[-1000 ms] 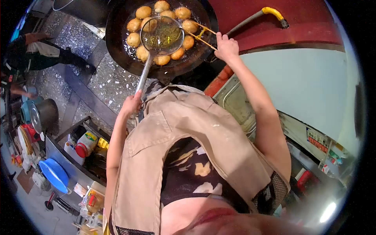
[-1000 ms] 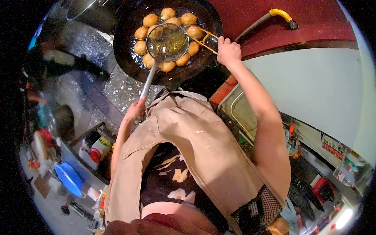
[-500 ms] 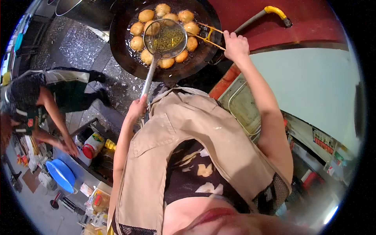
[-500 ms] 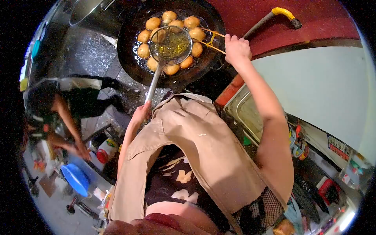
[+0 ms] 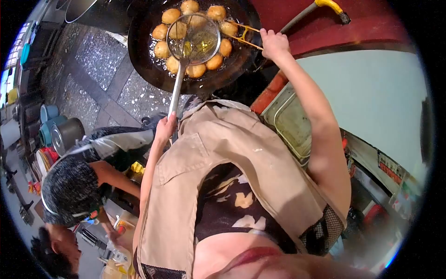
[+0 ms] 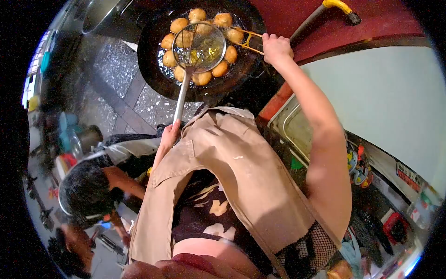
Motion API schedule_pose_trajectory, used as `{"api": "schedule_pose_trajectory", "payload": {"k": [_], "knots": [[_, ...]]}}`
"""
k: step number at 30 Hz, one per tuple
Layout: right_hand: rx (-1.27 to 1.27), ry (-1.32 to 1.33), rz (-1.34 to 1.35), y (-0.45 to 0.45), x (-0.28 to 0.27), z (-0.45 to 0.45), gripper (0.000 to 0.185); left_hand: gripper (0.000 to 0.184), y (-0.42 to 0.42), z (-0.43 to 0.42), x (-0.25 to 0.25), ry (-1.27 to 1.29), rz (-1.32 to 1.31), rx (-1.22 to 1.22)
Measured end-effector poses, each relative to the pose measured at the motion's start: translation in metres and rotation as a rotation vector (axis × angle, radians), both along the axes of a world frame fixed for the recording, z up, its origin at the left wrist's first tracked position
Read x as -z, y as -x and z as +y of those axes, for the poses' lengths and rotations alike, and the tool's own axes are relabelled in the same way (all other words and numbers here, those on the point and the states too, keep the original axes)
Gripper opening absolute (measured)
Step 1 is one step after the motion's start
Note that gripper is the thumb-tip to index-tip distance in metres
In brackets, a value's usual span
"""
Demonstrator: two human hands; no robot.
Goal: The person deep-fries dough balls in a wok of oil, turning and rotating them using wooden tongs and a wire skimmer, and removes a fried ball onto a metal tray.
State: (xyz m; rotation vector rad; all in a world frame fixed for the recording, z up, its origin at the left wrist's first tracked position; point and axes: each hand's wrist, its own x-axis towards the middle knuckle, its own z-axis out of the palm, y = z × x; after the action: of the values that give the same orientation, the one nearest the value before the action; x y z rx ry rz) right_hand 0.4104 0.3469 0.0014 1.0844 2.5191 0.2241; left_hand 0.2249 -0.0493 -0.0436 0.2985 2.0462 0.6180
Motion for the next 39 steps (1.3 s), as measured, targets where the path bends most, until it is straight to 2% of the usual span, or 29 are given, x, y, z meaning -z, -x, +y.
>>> {"api": "schedule_pose_trajectory", "payload": {"k": [4,7,10,12,16,19,25,30,32,39], "knots": [[0.01,0.05,0.015,0.0,-0.006,0.0,0.05,0.051,-0.009,0.01,-0.006,-0.026,0.012,-0.024],[0.011,0.053,0.032,-0.001,-0.001,0.002,0.051,0.046,-0.01,0.026,-0.005,-0.231,0.02,-0.144],[0.023,0.065,0.058,-0.001,0.0,0.0,0.05,0.045,-0.005,0.052,-0.017,-0.273,0.136,-0.2],[0.03,0.1,0.064,-0.001,0.0,-0.003,0.048,0.045,0.0,0.066,-0.026,-0.376,0.07,-0.307],[0.058,0.117,0.104,-0.003,0.001,-0.006,0.046,0.046,0.028,0.074,-0.032,-0.451,0.101,-0.422],[0.108,0.145,0.101,-0.003,-0.006,-0.02,0.046,0.047,0.059,0.071,-0.03,-0.403,0.167,-0.406],[0.268,0.116,0.055,0.006,-0.009,-0.054,0.055,0.044,0.144,0.082,-0.018,-0.488,0.151,-0.395],[0.453,0.103,-0.005,0.028,-0.017,-0.093,0.059,0.043,0.223,0.096,-0.014,-0.49,0.065,-0.293],[0.543,0.114,-0.08,0.045,-0.021,-0.109,0.059,0.045,0.249,0.099,-0.02,-0.466,0.104,-0.166],[0.674,0.099,-0.104,0.063,-0.022,-0.138,0.06,0.042,0.278,0.095,-0.036,-0.511,-0.012,-0.043]]}}
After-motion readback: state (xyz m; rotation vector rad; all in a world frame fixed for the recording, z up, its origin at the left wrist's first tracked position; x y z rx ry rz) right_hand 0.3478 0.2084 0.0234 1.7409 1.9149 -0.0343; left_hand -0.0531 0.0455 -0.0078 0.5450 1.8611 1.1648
